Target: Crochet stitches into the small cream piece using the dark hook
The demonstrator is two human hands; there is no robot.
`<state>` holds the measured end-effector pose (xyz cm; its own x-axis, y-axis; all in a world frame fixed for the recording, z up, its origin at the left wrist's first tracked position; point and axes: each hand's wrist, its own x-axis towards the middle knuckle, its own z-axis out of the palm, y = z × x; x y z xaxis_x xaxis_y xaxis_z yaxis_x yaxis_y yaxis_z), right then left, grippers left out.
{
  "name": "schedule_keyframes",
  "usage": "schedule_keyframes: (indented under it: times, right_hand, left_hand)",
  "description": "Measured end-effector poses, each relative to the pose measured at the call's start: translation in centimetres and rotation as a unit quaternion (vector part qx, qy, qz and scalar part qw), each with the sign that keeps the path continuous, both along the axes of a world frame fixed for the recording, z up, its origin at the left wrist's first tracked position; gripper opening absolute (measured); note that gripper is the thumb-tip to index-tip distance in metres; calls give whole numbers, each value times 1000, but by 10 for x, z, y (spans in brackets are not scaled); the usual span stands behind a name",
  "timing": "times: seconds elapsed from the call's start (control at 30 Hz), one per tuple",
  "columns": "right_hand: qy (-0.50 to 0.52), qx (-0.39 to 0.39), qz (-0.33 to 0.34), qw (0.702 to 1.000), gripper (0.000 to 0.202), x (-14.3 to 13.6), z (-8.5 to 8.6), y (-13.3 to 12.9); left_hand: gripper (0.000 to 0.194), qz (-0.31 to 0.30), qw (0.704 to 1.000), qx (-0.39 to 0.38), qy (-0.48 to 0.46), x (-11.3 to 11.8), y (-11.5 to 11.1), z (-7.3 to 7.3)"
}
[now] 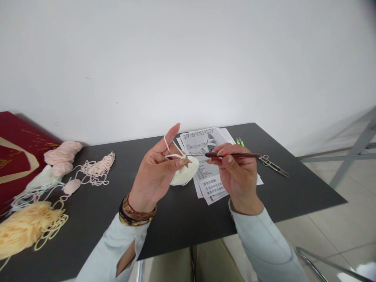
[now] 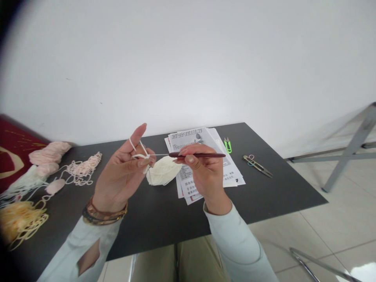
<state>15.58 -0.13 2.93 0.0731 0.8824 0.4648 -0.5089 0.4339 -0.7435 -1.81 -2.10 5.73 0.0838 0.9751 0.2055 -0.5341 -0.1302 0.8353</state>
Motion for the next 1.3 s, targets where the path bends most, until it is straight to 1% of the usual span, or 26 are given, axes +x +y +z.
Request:
schedule_keyframes:
  times: [0.17, 0.37, 0.53, 0.63, 0.7, 0.8, 0.87, 0.93, 1.0, 1.07, 1.13, 1.2, 1.3]
  right_hand:
    - [18, -29, 3, 999, 15, -1, 3, -1]
    - [29, -67, -6, 997, 18, -2, 5, -1]
    - [28, -67, -2, 997, 17, -1, 6, -3]
    - [50, -82, 31, 995, 18, 1, 6, -2]
    - [67, -120, 75, 988, 20, 1, 7, 0]
    - [102, -190, 149, 965, 21, 1, 6, 5]
    - [115, -221, 170, 954, 22, -1, 4, 7]
    - [112, -223, 157, 955, 23, -4, 2, 6]
    - [100, -208, 128, 965, 24, -8, 1, 5]
    - [88, -200, 109, 970, 24, -12, 0, 3]
    - [87, -196, 101, 971, 23, -14, -1, 3]
    - [89, -194, 97, 972, 23, -15, -1, 3]
    - [77, -192, 97, 974, 22, -15, 0, 4]
  left_hand:
    - [64, -29, 1000, -8, -10, 0, 0, 1]
    - [62, -23, 999, 20, 24, -1, -2, 0]
    - [62, -21, 998, 30, 43, -4, -1, -2]
    - [60, -32, 998, 36, 50, -5, 0, -4]
    - [59, -23, 996, 52, 71, -5, 1, -6]
    - [57, 38, 987, 94, 124, -1, 0, -11]
    - [50, 85, 979, 105, 156, 4, -1, -15]
    - [43, 103, 978, 81, 164, 12, -2, -18]
    - [42, 93, 985, 33, 143, 18, -3, -19]
    - [45, 76, 991, -11, 110, 22, -2, -18]
    - [48, 43, 995, -39, 86, 21, -1, -16]
    - [42, 14, 996, -43, 81, 17, 1, -15]
    - [26, 24, 995, -36, 89, 11, 4, -15]
